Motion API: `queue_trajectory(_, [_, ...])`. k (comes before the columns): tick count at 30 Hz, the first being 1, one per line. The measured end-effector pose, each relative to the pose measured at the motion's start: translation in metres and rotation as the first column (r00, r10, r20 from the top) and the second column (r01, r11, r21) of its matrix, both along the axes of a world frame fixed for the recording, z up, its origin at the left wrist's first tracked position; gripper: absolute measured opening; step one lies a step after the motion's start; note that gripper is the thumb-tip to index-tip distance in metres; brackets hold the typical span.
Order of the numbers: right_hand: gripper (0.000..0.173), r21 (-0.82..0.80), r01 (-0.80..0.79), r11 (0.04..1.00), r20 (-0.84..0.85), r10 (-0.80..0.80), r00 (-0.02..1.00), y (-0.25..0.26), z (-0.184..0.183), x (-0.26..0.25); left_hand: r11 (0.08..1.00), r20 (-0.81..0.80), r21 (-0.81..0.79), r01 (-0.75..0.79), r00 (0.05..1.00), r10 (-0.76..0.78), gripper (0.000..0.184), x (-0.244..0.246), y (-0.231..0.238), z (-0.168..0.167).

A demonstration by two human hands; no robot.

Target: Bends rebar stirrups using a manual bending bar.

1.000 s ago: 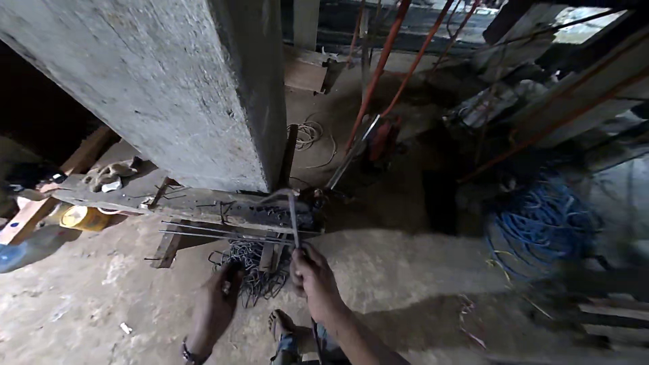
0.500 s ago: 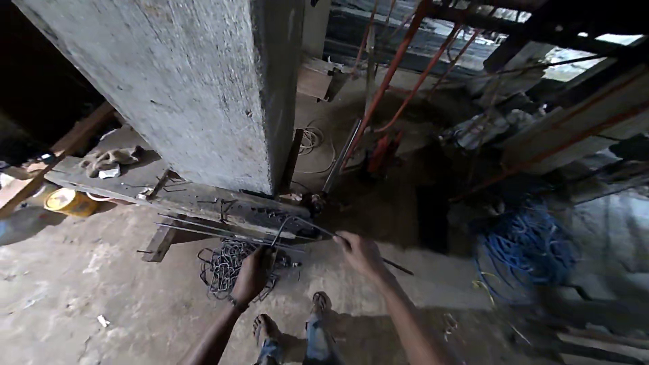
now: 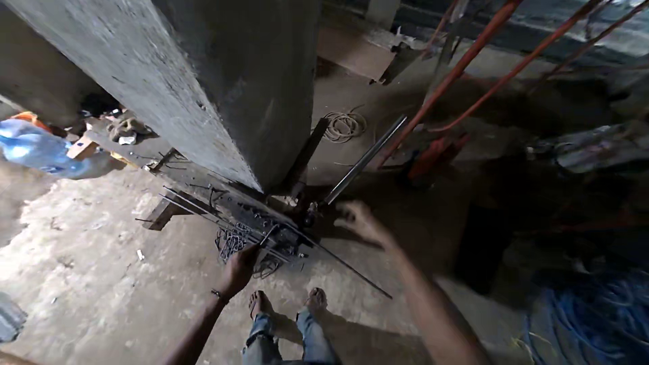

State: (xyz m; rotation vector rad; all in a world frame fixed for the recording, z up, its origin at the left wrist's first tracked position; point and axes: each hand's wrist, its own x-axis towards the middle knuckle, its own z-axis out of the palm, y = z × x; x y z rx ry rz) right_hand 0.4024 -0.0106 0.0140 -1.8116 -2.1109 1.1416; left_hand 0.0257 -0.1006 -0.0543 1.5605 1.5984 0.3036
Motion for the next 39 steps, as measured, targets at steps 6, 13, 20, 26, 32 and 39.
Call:
queue_trajectory(6, [0.047,0.337,-0.296,0.894,0.487,0.103,0.867,0.132,-0.058,0.058,1.0,-0.023,0.024,0.004,1.0,-0.003,0.034,0.0,0.0,0.001])
queue_trajectory(13, [0.038,0.323,-0.202,0.925,0.472,0.027,0.881,0.09,-0.068,0.157,1.0,-0.055,-0.001,0.014,0.998,-0.014,0.033,-0.001,0.0,0.008])
queue_trajectory(20, [0.045,0.251,0.21,0.945,0.494,-0.312,0.811,0.002,-0.101,0.36,1.0,-0.084,0.004,0.03,0.996,-0.029,0.033,-0.006,0.005,0.015])
queue_trajectory(26, [0.028,0.41,0.267,0.872,0.433,-0.443,0.785,-0.127,-0.117,0.35,0.992,-0.117,0.035,0.122,0.986,-0.117,0.032,-0.02,0.022,0.009])
queue_trajectory(32, [0.023,0.535,0.393,0.748,0.385,-0.63,0.675,-0.182,-0.117,0.322,0.978,-0.07,0.025,0.208,0.976,-0.205,0.032,-0.03,0.03,0.007])
queue_trajectory(39, [0.026,0.488,0.709,0.509,0.299,-0.86,0.412,-0.329,-0.103,0.209,0.936,0.437,-0.313,0.163,0.899,-0.01,0.025,-0.047,0.037,0.013])
